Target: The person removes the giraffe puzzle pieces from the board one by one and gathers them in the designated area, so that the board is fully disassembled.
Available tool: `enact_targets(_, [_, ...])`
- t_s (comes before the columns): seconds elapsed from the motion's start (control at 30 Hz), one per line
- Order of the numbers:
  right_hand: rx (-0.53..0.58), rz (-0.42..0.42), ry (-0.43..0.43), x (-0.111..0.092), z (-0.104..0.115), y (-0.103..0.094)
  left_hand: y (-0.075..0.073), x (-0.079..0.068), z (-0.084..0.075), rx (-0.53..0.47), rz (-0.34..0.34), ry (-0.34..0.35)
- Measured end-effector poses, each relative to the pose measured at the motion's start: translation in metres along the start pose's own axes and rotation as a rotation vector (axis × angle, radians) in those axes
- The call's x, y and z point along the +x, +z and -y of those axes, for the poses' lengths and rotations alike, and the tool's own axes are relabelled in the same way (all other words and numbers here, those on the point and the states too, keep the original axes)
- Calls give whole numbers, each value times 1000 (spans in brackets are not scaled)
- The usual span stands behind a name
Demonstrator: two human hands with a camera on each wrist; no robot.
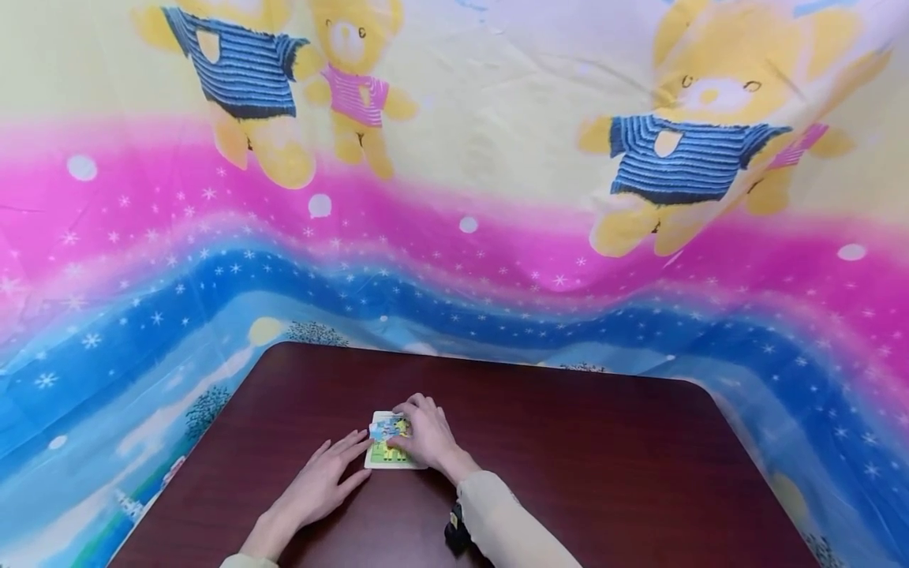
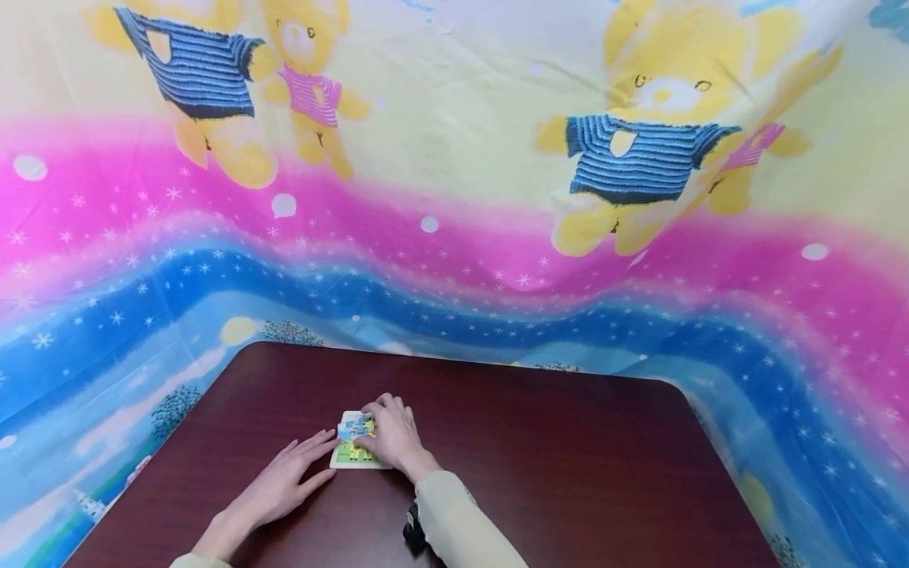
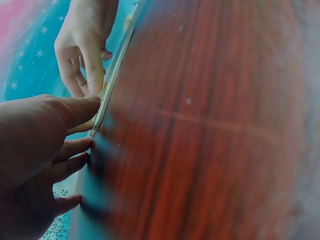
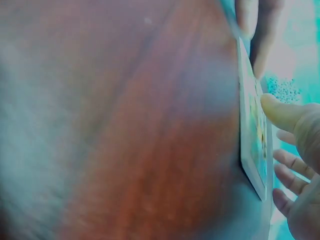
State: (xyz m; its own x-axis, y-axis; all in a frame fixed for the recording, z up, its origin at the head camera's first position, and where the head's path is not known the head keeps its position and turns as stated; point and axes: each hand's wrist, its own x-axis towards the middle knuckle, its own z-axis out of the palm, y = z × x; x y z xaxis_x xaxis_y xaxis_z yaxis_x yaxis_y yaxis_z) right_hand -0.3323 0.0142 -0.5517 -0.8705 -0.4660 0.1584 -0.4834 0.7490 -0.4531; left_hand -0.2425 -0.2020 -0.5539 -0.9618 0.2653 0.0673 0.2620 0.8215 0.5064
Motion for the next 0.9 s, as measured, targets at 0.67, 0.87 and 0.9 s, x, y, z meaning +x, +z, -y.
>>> enact_targets(0.67, [118, -35, -64, 13, -3, 15, -2, -1, 10, 35, -46, 5])
enact_targets(0.87, [142, -67, -91, 14, -4, 23, -2, 0, 11, 40, -47, 4])
enact_targets(0.9, [155, -48, -73, 12, 0, 19, -2, 0, 11, 40, -46, 1])
